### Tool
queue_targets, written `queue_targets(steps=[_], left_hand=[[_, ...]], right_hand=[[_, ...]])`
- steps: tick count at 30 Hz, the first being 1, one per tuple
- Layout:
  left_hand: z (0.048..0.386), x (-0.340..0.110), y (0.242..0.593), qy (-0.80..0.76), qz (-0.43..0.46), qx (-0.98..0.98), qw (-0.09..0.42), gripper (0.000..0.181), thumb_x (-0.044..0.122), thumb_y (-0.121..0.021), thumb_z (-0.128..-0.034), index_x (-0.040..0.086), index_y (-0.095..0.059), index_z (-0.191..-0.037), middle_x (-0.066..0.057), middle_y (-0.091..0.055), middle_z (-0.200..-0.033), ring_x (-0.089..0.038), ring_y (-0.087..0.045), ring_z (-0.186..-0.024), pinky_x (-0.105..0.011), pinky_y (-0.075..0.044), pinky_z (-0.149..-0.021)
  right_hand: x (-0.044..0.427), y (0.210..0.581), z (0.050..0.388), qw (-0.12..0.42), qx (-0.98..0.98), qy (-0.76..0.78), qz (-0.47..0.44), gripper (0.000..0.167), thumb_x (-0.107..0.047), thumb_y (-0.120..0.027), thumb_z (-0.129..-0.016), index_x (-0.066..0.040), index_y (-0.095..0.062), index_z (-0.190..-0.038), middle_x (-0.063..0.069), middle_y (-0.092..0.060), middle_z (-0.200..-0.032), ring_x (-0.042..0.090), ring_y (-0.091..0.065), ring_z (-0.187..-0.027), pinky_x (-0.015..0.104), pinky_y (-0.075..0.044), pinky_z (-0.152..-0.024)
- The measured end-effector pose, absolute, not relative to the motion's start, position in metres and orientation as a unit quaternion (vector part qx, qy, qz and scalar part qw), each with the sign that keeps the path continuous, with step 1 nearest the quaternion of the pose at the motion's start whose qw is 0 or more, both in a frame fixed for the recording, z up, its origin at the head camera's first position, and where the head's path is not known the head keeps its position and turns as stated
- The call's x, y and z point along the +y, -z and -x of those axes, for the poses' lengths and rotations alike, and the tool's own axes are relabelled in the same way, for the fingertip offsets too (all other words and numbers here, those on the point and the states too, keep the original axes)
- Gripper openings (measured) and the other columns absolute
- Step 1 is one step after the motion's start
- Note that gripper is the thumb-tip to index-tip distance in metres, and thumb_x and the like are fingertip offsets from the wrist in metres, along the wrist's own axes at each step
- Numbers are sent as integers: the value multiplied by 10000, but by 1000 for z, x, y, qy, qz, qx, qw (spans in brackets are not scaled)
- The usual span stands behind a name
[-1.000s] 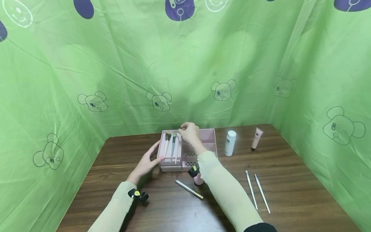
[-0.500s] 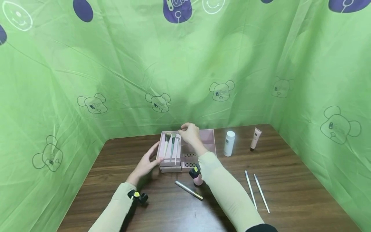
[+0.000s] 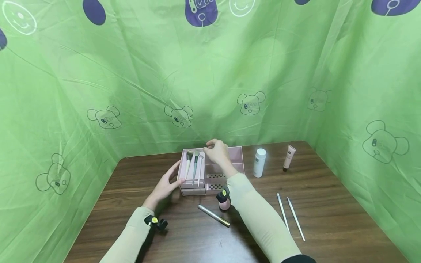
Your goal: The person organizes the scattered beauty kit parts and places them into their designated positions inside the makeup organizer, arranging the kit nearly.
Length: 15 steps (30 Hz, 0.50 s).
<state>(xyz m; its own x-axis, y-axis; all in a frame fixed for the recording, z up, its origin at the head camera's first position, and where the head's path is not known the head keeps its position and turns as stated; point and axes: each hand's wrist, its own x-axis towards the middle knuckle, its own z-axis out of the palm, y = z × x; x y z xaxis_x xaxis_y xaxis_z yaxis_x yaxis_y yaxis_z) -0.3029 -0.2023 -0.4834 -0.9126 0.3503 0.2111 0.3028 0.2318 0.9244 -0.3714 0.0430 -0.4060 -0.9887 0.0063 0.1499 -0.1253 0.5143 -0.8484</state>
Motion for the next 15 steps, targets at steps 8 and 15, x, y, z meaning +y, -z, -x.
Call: queue_targets(steps=[8, 15], left_hand=[[304, -203, 484, -581, -211, 786, 15, 819, 159, -696, -912, 74, -200, -1558, -240, -301, -1550, -438, -380, -1365, -401, -482, -1032], [302, -202, 484, -578, -212, 788, 15, 818, 163, -692, -916, 61, -194, -1557, -251, -289, -1551, -449, -381, -1360, -405, -490, -1024]], right_hand=[[50, 403, 365, 83, -874, -477, -38, 266, -216, -729, -835, -113, -703, -1080, 29, -738, -933, 128, -685, -668, 301, -571, -683], [61, 403, 359, 84, -880, -465, -42, 257, -227, -694, -851, -131, -701, -1090, 22, -737, -939, 133, -681, -718, 290, -556, -685]])
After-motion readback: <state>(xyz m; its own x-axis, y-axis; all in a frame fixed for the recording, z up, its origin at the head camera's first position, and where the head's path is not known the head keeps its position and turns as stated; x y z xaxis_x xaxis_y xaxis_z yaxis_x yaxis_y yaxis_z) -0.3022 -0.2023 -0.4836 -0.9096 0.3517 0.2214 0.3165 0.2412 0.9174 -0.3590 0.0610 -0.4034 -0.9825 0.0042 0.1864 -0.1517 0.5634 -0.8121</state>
